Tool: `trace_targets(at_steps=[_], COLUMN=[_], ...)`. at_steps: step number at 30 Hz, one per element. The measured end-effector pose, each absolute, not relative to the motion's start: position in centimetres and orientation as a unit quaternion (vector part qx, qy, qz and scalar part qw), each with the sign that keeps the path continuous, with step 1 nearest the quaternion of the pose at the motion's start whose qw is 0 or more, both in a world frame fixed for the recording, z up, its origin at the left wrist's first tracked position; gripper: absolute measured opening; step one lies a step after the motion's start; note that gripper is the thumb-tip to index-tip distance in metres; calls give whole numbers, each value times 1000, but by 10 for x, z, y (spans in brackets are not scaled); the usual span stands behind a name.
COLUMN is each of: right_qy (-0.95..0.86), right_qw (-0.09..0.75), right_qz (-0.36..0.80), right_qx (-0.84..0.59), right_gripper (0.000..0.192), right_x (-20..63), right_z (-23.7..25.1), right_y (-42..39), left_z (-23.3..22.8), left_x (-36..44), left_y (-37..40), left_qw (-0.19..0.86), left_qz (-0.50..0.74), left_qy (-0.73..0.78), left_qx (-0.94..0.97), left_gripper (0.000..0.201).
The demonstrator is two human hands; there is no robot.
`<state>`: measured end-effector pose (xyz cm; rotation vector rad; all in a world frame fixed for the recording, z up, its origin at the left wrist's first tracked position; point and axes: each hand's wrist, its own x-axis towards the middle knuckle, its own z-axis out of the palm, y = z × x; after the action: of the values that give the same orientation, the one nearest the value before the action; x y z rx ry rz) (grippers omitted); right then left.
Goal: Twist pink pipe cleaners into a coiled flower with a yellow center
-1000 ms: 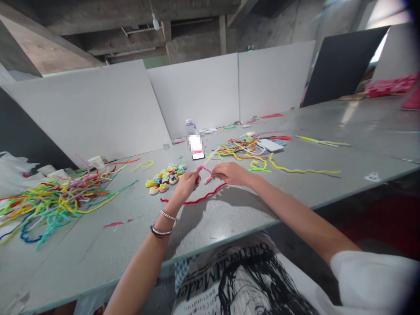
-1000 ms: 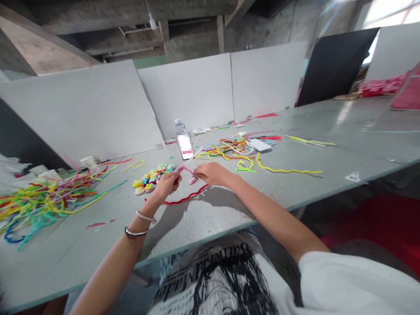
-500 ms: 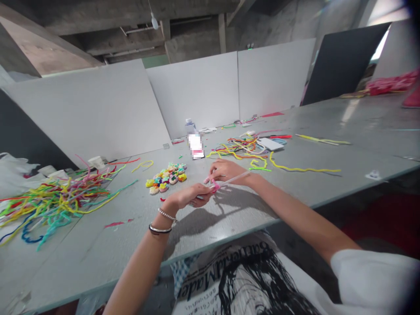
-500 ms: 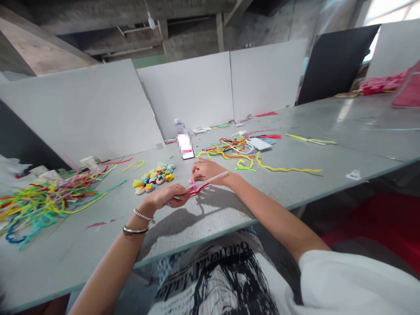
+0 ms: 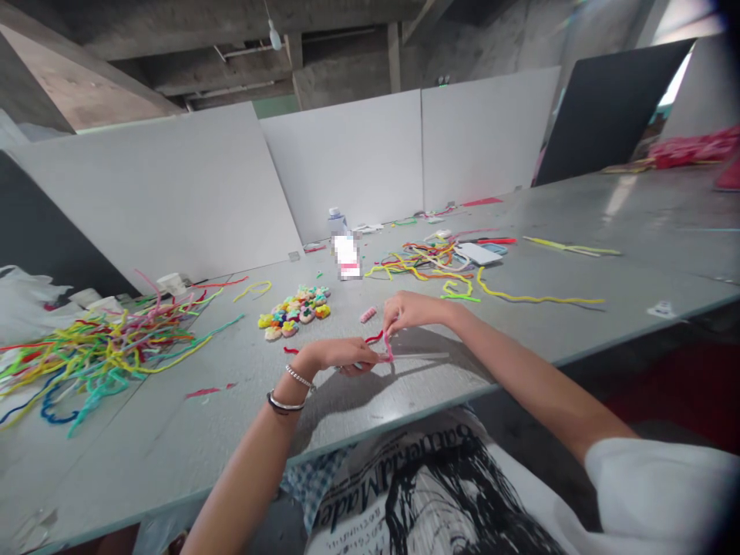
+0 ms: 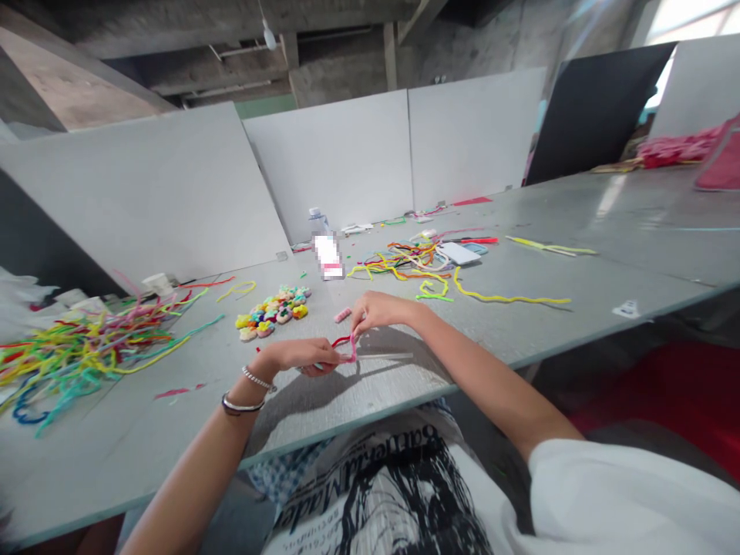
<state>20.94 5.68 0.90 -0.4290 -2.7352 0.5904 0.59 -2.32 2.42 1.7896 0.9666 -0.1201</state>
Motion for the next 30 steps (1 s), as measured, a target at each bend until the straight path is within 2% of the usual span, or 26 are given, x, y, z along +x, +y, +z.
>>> trace_targets(at_steps=[3, 9, 12, 21, 30], right_qy=[-953, -928, -917, -929, -943], right_qw=[152, 244, 262, 280, 270], right_qz=[190, 1, -35, -24, 21], right_qx=[-181, -282, -299, -241, -192], right_gripper=[21, 27, 27, 26, 29], right_x=[209, 213, 214, 208, 206], right_z=[9, 9, 10, 11, 11], right_y=[55, 56, 54, 47, 47], left_z=[14, 5, 5, 0, -2], left_x=[7, 7, 6, 3, 7], left_y=[-19, -7, -3, 6, 4], left_qw=[457, 366, 310, 299, 301], left_qz=[5, 158, 209, 357, 396], left_qy=[462, 518, 547, 572, 520], left_qx=[760, 757, 749, 676, 695], left_gripper=[52, 50, 50, 50, 49])
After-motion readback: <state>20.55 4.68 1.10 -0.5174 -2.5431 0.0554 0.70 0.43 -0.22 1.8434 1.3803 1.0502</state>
